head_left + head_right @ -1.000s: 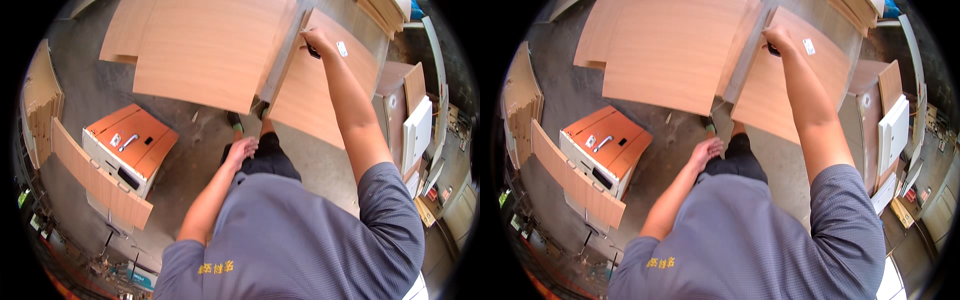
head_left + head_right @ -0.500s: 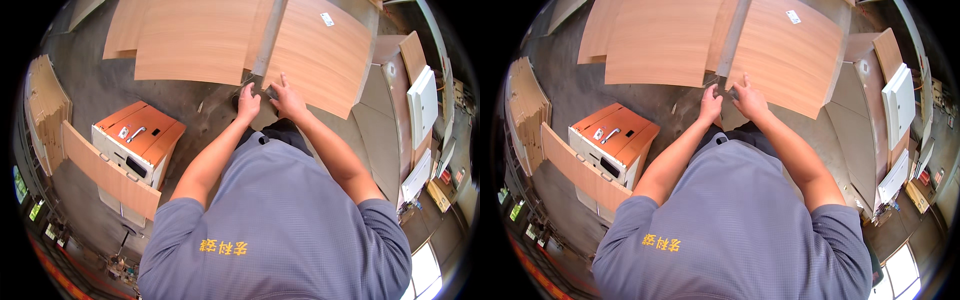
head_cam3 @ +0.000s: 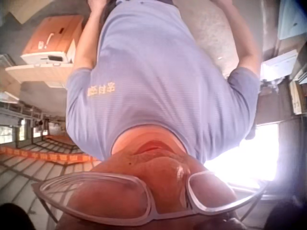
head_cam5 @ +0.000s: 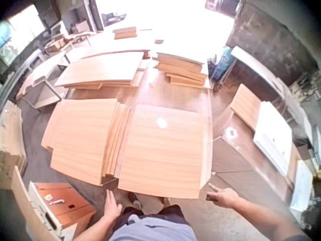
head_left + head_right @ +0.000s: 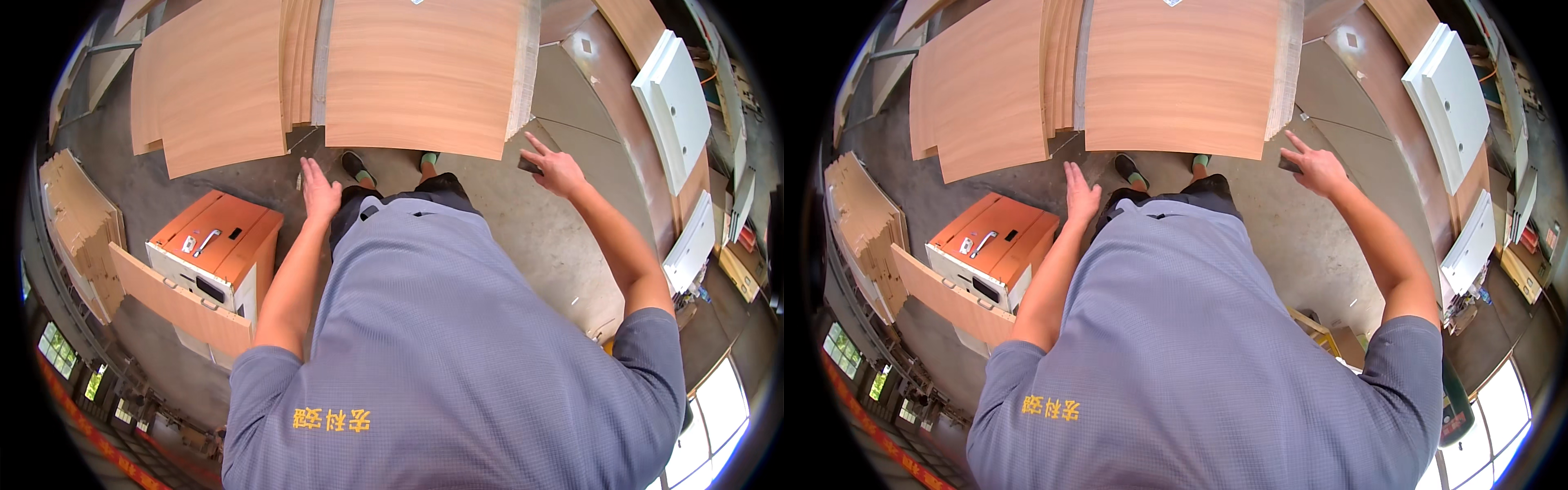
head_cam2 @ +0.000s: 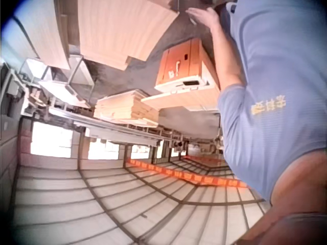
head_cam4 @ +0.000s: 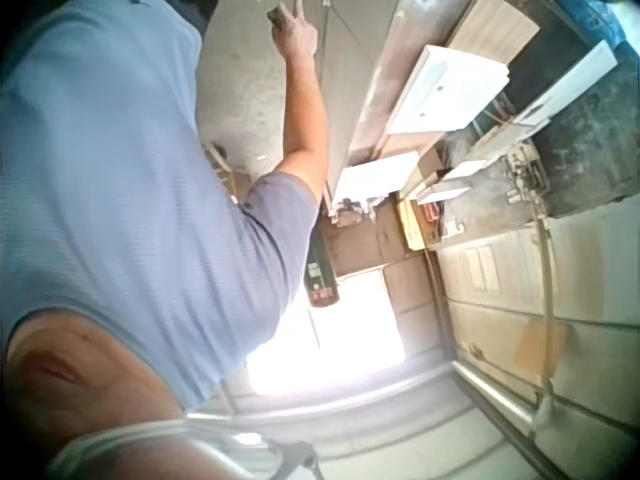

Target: The person applies edge banding to several wooden panels using a small handheld tool, pressing and smoothing it along the edges by hand before stacking the panels on a nearby surface.

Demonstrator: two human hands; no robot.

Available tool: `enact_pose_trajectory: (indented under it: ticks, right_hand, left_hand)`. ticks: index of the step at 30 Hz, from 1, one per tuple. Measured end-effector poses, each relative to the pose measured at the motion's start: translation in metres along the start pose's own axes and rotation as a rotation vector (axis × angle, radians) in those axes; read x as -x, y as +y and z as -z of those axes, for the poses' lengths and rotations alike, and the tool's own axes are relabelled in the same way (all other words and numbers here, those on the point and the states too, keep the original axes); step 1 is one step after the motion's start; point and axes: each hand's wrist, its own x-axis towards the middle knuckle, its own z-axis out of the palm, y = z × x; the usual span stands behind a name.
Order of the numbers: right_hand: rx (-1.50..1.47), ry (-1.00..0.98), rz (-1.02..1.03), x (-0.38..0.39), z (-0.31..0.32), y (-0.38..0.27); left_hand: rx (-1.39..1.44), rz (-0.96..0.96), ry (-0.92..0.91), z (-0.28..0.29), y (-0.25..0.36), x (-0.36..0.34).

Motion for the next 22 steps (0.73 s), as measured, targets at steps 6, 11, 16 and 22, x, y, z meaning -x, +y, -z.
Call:
enact_pose_trajectory:
  ticks: [6,11,16,22]
  right_hand:
    - [0.081,-0.016,0.275,-0.031,0.010,-0.014]
    - [0.072,-0.003,0.284,-0.035,-0.005,-0.014]
    - [0.047,0.018,0.258,-0.036,-0.008,-0.035]
    - [-0.021,0.035,0.176,-0.059,-0.002,-0.095]
  left_hand:
    - [0.654,0.133,-0.069,0.008,0.034,-0.034]
    - [0.680,0.176,-0.182,0.016,0.044,-0.044]
    - [0.721,0.171,-0.189,0.019,0.033,-0.045]
    - [0.824,0.182,-0.366,0.033,0.036,-0.040]
